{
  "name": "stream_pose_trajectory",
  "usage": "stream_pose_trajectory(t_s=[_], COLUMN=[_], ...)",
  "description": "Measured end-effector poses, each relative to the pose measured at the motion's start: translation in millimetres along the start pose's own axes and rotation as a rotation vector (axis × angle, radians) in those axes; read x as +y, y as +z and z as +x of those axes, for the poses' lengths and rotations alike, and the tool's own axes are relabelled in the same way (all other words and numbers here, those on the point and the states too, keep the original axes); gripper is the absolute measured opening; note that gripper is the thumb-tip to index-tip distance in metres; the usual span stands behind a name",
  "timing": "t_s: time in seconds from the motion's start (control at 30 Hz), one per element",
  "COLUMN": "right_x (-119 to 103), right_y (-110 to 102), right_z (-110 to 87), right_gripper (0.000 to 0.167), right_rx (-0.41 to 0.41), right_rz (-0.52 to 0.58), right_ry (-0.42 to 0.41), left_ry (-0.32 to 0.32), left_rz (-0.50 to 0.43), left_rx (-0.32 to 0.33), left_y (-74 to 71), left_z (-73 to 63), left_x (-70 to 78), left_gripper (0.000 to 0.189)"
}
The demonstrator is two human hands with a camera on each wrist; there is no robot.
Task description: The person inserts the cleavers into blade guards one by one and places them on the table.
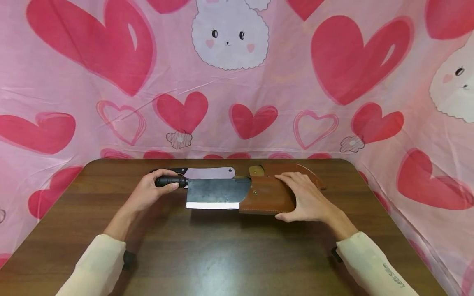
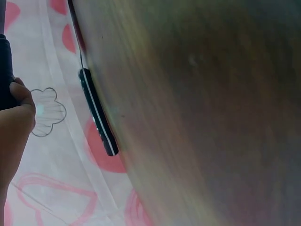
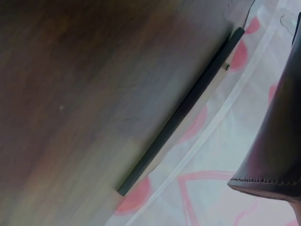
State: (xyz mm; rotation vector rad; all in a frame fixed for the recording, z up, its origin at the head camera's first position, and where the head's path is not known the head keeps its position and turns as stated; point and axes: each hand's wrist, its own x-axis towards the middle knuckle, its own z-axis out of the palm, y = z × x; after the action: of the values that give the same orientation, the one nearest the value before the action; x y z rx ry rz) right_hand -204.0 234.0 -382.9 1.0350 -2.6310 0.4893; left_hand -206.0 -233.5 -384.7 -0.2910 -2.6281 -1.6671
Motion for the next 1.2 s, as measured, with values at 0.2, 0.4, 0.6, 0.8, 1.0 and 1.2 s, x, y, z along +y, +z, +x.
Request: stream_pose_trajectory(t_s=[0.2, 0.4, 0.6, 0.8, 1.0, 1.2], right_x=[-5, -8, -9, -11, -13, -15], right_y=[2, 3, 5, 6, 8, 8], right_z=[5.5, 8.5, 9.8, 11.2, 15.5, 17.9], right_gripper=[0.107, 0.106, 0.106, 0.107, 0.107, 0.107], right_rx=[-0.019, -0.027, -0.031, -0.036, -0.042, -0.036], right_rz=[0.009, 0.018, 0.017, 0.015, 0.021, 0.022], right_ry=[0.001, -0.005, 0.003, 0.012, 0.009, 0.016], left_ry=[0.013, 0.020, 0.042, 0.046, 0.058, 0.064], left_rz=[-0.018, -0.016, -0.041, -0.044, -0.061, -0.072], left_rx=[0.005, 0.007, 0.026, 0.027, 0.038, 0.062], left_y=[4.0, 9.3, 18.0, 21.7, 26.0, 29.9], left_z=[0.2, 2.1, 5.2, 4.5, 4.4, 4.1], left_x=[5.4, 7.0, 6.7, 6.2, 8.2, 11.0], left_gripper=[0.040, 0.040, 0.039, 0.039, 0.039, 0.038])
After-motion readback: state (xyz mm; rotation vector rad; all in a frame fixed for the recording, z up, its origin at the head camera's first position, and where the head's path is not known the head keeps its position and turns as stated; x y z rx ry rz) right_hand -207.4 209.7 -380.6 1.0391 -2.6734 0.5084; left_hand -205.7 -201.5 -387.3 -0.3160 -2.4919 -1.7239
